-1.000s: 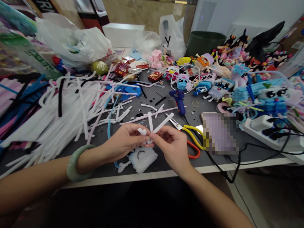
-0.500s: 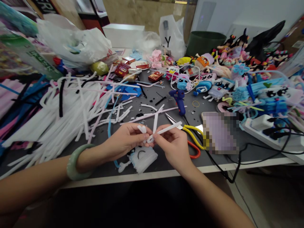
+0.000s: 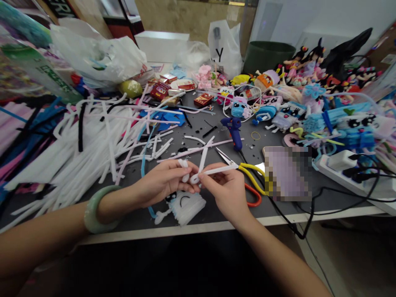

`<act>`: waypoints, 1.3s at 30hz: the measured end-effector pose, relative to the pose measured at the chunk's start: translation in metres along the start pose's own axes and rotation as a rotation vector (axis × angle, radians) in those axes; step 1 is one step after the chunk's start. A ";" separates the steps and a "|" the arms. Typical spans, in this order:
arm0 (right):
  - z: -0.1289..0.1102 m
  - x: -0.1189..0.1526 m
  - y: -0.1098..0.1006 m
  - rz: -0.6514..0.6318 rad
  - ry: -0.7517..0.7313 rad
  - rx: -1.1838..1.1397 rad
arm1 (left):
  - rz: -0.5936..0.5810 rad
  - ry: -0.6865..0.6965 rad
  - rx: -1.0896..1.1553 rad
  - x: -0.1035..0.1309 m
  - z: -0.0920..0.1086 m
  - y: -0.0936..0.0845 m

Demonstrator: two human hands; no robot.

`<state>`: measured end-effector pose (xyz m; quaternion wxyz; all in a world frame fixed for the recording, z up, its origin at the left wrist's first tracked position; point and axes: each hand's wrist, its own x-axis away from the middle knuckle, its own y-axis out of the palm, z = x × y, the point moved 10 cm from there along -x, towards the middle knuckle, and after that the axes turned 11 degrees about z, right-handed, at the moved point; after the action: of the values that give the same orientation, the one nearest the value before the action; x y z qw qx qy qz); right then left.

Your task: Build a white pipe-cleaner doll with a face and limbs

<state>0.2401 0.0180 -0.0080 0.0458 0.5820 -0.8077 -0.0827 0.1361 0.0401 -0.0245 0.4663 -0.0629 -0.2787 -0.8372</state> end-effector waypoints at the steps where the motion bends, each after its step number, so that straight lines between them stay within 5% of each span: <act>1: 0.001 0.000 0.000 -0.003 0.003 -0.002 | 0.005 -0.004 0.000 0.000 0.000 0.000; 13: 0.011 -0.004 -0.005 0.046 0.002 0.031 | -0.019 -0.022 -0.041 0.000 -0.003 0.002; 34: -0.005 -0.004 0.002 -0.075 -0.099 0.094 | 0.030 -0.064 0.022 -0.004 -0.010 -0.009; 39: -0.001 -0.003 0.003 -0.080 -0.022 0.074 | 0.018 -0.072 0.018 -0.002 -0.009 -0.005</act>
<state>0.2387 0.0220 -0.0067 0.0120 0.6140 -0.7869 -0.0608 0.1348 0.0394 -0.0347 0.4639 -0.0913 -0.3024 -0.8277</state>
